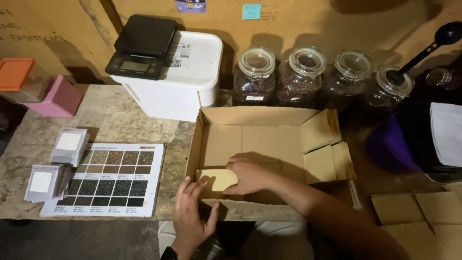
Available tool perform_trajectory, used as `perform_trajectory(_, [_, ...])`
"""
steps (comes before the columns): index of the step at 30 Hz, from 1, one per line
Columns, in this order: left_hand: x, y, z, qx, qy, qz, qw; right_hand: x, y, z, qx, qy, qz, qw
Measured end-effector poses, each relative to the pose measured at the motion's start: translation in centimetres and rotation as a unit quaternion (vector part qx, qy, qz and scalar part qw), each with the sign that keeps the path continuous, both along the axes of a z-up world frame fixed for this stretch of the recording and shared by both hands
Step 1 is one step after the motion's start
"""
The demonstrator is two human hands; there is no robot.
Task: The person repeatedly picks small paper pouches from a table and places them into a cardboard box. They arrange the pouches in rows and adjust their positions to fit neatly inside the box.
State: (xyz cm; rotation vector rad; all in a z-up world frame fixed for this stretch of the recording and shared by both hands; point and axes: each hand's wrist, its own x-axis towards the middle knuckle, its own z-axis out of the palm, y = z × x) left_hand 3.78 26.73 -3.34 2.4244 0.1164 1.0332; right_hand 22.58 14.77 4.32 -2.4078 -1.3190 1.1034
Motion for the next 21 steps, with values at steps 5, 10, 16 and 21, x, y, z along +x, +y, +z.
perform_trajectory(5, [0.1,0.0,-0.2,0.013,-0.004,0.012,1.0,0.1,0.2,0.1,0.004,0.045,-0.055,0.997])
perform_trajectory(10, [0.2,0.0,-0.1,0.014,-0.008,0.011,1.0,0.0,0.1,1.0,-0.001,0.076,-0.084,0.994])
perform_trajectory(16, [0.3,0.2,0.0,0.012,-0.004,0.004,1.0,0.2,0.1,1.1,-0.018,0.084,-0.078,0.993])
perform_trajectory(21, [0.2,0.3,0.0,0.015,0.008,0.007,1.0,1.1,-0.3,1.0,0.023,0.133,-0.089,0.987])
